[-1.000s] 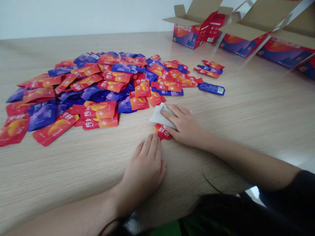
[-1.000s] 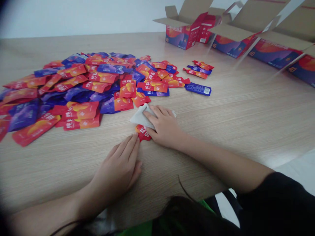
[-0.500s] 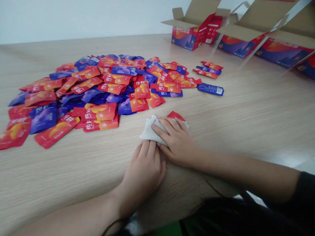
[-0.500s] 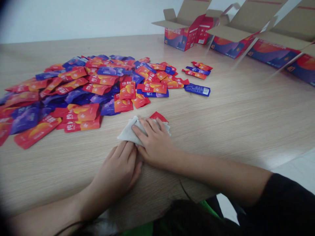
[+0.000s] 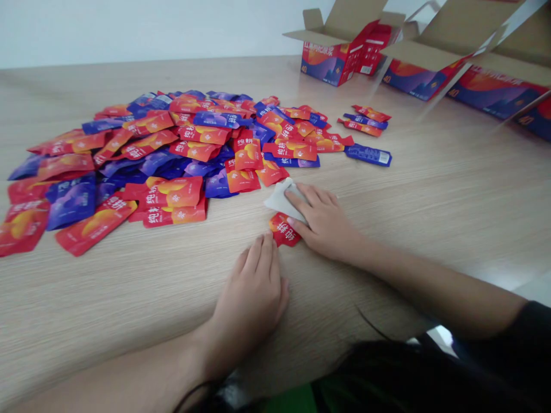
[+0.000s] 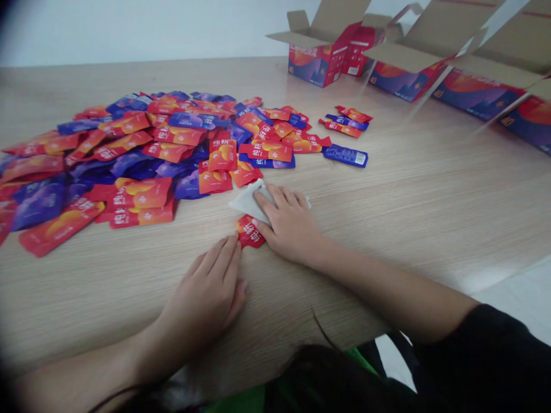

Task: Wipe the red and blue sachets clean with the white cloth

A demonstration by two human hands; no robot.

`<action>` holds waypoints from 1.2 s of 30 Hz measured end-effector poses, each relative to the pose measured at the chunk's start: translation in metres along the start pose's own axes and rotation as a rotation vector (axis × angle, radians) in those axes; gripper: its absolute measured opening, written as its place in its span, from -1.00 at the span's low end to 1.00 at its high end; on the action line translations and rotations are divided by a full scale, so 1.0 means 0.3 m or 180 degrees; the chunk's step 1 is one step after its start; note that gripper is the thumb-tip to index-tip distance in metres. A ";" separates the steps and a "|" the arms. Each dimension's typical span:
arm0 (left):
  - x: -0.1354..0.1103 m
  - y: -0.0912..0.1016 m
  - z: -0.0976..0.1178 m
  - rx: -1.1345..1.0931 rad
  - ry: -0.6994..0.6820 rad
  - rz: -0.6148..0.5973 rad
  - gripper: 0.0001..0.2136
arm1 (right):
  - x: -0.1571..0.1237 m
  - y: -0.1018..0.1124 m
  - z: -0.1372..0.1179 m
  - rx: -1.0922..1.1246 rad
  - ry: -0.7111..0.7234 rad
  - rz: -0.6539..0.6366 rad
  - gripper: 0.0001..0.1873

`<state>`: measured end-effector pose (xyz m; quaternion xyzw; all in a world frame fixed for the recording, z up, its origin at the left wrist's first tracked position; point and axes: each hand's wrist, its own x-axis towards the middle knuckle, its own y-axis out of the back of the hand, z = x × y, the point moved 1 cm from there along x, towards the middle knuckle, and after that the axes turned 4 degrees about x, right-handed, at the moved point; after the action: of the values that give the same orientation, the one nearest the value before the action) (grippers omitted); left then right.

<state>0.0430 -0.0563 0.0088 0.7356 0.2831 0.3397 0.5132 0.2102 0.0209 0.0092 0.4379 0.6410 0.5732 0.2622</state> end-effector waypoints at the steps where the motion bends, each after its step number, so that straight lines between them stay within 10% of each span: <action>1: 0.000 0.000 0.000 0.0005 0.0004 0.0001 -0.52 | -0.002 -0.002 -0.003 -0.0020 0.0014 0.0014 -0.39; 36: -0.009 -0.004 0.004 0.0096 0.0026 0.0244 -0.56 | -0.008 -0.008 0.002 0.0071 0.0255 -0.0036 -0.42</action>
<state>0.0421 -0.0586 0.0069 0.7521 0.2619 0.3579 0.4875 0.2113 0.0192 0.0064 0.4139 0.6598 0.5816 0.2347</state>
